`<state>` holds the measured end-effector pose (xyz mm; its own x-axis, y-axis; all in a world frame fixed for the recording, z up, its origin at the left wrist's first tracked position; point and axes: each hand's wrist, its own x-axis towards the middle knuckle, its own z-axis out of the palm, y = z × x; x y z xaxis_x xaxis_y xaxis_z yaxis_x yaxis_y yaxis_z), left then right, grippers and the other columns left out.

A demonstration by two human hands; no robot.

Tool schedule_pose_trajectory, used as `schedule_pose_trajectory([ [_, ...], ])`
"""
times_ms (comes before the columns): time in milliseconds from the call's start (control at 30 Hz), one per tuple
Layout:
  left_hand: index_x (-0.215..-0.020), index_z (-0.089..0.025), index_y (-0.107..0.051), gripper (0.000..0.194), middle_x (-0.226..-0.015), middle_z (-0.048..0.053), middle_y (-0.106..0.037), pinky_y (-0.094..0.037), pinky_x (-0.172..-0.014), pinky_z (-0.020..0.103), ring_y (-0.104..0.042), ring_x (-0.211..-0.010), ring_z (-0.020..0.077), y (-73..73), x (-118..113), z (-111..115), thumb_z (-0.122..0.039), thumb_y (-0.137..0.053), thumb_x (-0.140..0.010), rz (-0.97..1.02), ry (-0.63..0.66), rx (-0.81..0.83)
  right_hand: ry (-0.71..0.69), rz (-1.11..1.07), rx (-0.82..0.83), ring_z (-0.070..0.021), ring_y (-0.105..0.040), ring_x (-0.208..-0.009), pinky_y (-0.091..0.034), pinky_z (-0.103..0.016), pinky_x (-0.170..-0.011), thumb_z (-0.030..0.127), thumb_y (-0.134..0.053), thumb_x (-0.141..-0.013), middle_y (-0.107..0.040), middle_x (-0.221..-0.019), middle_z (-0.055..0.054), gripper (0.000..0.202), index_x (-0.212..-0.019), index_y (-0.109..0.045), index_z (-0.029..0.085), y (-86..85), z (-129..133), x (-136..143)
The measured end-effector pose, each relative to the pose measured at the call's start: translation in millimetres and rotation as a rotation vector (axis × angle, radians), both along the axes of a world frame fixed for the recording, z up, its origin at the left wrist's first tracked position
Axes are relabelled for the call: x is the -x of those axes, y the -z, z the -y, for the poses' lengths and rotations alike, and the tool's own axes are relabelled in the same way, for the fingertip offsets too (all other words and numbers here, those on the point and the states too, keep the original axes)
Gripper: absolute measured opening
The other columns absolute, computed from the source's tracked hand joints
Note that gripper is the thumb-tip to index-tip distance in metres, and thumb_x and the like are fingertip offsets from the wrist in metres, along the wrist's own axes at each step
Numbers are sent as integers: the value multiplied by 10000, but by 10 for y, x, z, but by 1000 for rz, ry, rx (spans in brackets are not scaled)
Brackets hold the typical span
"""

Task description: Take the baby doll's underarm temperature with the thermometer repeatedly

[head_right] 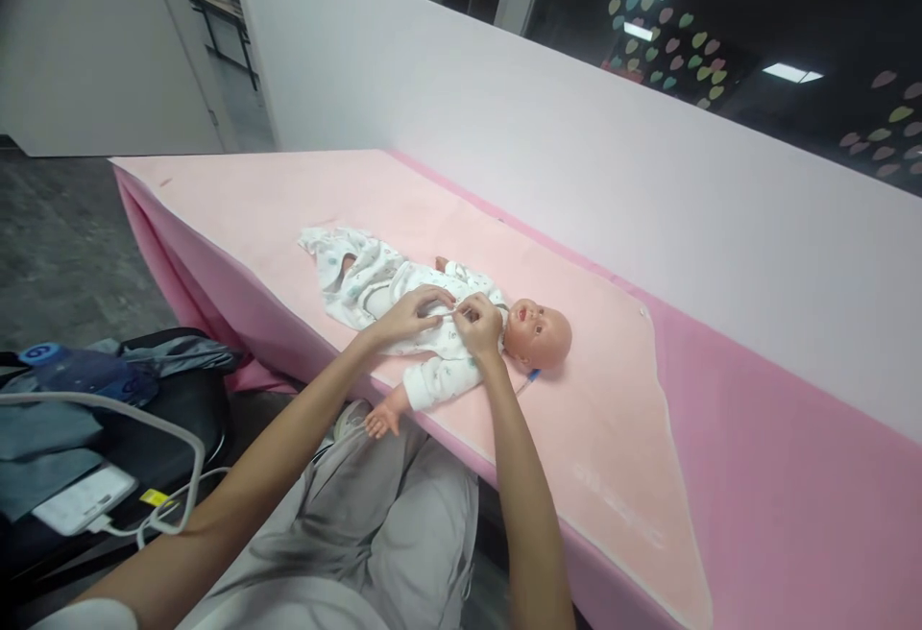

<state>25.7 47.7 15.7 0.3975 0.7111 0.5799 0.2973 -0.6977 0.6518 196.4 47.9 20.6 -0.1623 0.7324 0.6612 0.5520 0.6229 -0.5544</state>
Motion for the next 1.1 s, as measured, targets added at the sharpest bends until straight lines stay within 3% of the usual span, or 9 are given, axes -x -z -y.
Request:
schedule_pose_trajectory([
  [333,-992,-192,-620,277,-1055,46,-633,-391,-961,363,-539,-1040,220,5,-11,25,-202,-527,-732,-2,-41,-23,146,76,-151,-123,-438,-548,-346,-250,-539,216,-466,-778,-539,-647,-6,131,-671,-535,186,66,110,45],
  [633,-894,-162,-640,200,-1019,78,-640,-430,-930,360,-575,-1003,216,17,-2,16,-261,-553,-744,163,34,78,222,199,-301,-143,-512,-574,-340,-254,-572,250,-429,-862,-588,-665,-25,150,-795,-546,185,158,129,64],
  [867,-773,-143,-638,130,-951,85,-649,-461,-875,339,-597,-938,203,30,-15,8,-244,-568,-732,224,27,123,209,227,-336,-138,-506,-598,-349,-249,-568,197,-455,-808,-572,-708,-20,79,-762,-519,199,146,136,66],
  [1100,-889,-174,-659,196,-961,49,-655,-419,-933,344,-579,-973,204,13,-11,36,-201,-575,-714,105,-19,26,232,257,-349,-130,-472,-598,-345,-244,-567,157,-457,-771,-527,-701,-8,69,-728,-476,207,132,155,76],
])
